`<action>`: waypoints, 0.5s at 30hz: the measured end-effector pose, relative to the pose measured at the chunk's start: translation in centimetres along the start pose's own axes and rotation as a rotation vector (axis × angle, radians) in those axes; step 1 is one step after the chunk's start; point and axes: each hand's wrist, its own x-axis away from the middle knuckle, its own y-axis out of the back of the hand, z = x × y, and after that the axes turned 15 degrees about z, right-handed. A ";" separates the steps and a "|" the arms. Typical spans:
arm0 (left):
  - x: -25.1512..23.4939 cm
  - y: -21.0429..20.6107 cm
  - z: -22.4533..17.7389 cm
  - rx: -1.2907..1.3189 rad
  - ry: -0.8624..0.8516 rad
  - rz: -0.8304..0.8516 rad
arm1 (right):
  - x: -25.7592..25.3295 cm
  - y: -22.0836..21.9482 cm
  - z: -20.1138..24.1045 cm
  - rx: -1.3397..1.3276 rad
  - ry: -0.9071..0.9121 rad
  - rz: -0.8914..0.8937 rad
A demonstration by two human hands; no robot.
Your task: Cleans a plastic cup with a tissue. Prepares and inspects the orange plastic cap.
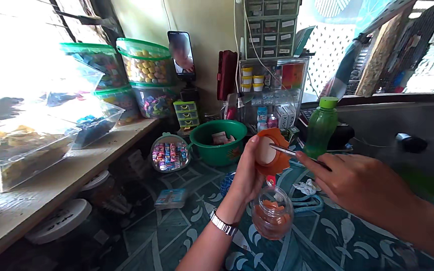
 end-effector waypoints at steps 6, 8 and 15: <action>-0.2 0.3 0.9 -0.326 0.016 -0.002 | -0.9 2.0 2.0 0.153 -0.061 0.171; -0.2 0.3 1.2 -0.406 -0.004 -0.016 | -1.8 2.8 3.0 0.202 -0.065 0.271; -0.2 0.6 1.1 -0.505 -0.085 -0.123 | -3.7 2.6 3.7 0.226 0.003 0.285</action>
